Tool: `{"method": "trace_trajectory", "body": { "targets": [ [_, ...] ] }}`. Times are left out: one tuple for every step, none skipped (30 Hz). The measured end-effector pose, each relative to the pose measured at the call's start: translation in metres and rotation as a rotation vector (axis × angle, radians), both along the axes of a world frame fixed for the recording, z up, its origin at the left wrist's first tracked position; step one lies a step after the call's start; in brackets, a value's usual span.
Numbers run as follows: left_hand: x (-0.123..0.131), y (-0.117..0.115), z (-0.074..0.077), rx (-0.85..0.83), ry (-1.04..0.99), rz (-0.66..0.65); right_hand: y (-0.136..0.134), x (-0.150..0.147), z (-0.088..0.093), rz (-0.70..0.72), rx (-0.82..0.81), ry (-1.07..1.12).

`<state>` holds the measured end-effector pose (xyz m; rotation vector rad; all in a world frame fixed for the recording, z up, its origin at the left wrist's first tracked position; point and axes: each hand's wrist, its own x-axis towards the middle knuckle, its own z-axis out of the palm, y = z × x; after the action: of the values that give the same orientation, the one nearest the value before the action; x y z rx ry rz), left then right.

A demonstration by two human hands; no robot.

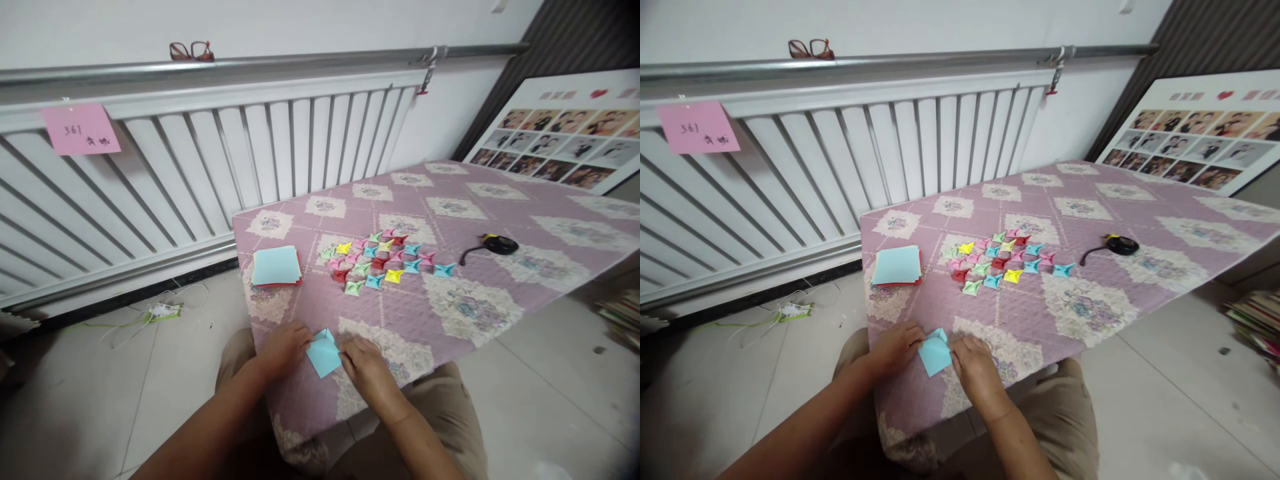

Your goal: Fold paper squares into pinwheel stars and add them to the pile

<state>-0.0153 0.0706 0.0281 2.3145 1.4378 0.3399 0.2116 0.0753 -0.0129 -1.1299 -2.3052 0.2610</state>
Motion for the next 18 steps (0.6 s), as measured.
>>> {"method": "trace_trajectory", "body": {
  "targets": [
    [-0.0003, -0.0001, -0.0009, 0.000, 0.000, 0.002, 0.0007, 0.0008, 0.0004, 0.007, -0.002, 0.005],
    [-0.0005, -0.0002, -0.0017, 0.001, -0.001, 0.005, 0.0014, 0.0015, 0.0009, 0.013, -0.004, 0.011],
    [-0.0006, -0.0004, -0.0026, 0.004, -0.001, 0.008, 0.0020, 0.0020, 0.0015, 0.020, -0.005, 0.016],
    [-0.0006, -0.0007, -0.0035, 0.007, -0.001, 0.010, 0.0025, 0.0024, 0.0021, 0.027, -0.005, 0.021],
    [-0.0006, -0.0008, -0.0043, 0.012, -0.002, 0.012, 0.0028, 0.0027, 0.0027, 0.033, -0.003, 0.025],
    [-0.0006, -0.0010, -0.0051, 0.017, -0.002, 0.013, 0.0030, 0.0029, 0.0032, 0.039, 0.001, 0.027],
    [-0.0006, -0.0011, -0.0059, 0.024, -0.002, 0.013, 0.0029, 0.0029, 0.0035, 0.044, 0.007, 0.027],
    [-0.0007, -0.0012, -0.0067, 0.030, -0.002, 0.012, 0.0026, 0.0028, 0.0037, 0.047, 0.016, 0.026],
    [-0.0008, -0.0012, -0.0075, 0.036, -0.003, 0.011, 0.0022, 0.0026, 0.0035, 0.049, 0.026, 0.023],
    [-0.0009, -0.0014, -0.0081, 0.042, -0.003, 0.009, 0.0015, 0.0023, 0.0032, 0.051, 0.038, 0.019],
    [-0.0011, -0.0015, -0.0085, 0.048, -0.004, 0.008, 0.0007, 0.0019, 0.0026, 0.051, 0.051, 0.014],
    [-0.0013, -0.0018, -0.0087, 0.053, -0.005, 0.005, -0.0002, 0.0015, 0.0019, 0.052, 0.064, 0.008],
    [-0.0014, -0.0021, -0.0087, 0.057, -0.006, 0.002, -0.0011, 0.0011, 0.0011, 0.055, 0.076, 0.000],
    [-0.0016, -0.0025, -0.0085, 0.061, -0.008, -0.001, -0.0019, 0.0008, 0.0003, 0.062, 0.087, -0.009],
    [-0.0017, -0.0029, -0.0083, 0.064, -0.008, -0.005, -0.0025, 0.0005, -0.0004, 0.069, 0.096, -0.019],
    [-0.0017, -0.0032, -0.0080, 0.066, -0.007, -0.008, -0.0030, 0.0004, -0.0009, 0.078, 0.104, -0.030],
    [-0.0018, -0.0036, -0.0078, 0.069, -0.006, -0.011, -0.0033, 0.0003, -0.0012, 0.086, 0.112, -0.039],
    [-0.0018, -0.0039, -0.0076, 0.071, -0.003, -0.015, -0.0034, 0.0004, -0.0013, 0.093, 0.119, -0.048]
  ]
}}
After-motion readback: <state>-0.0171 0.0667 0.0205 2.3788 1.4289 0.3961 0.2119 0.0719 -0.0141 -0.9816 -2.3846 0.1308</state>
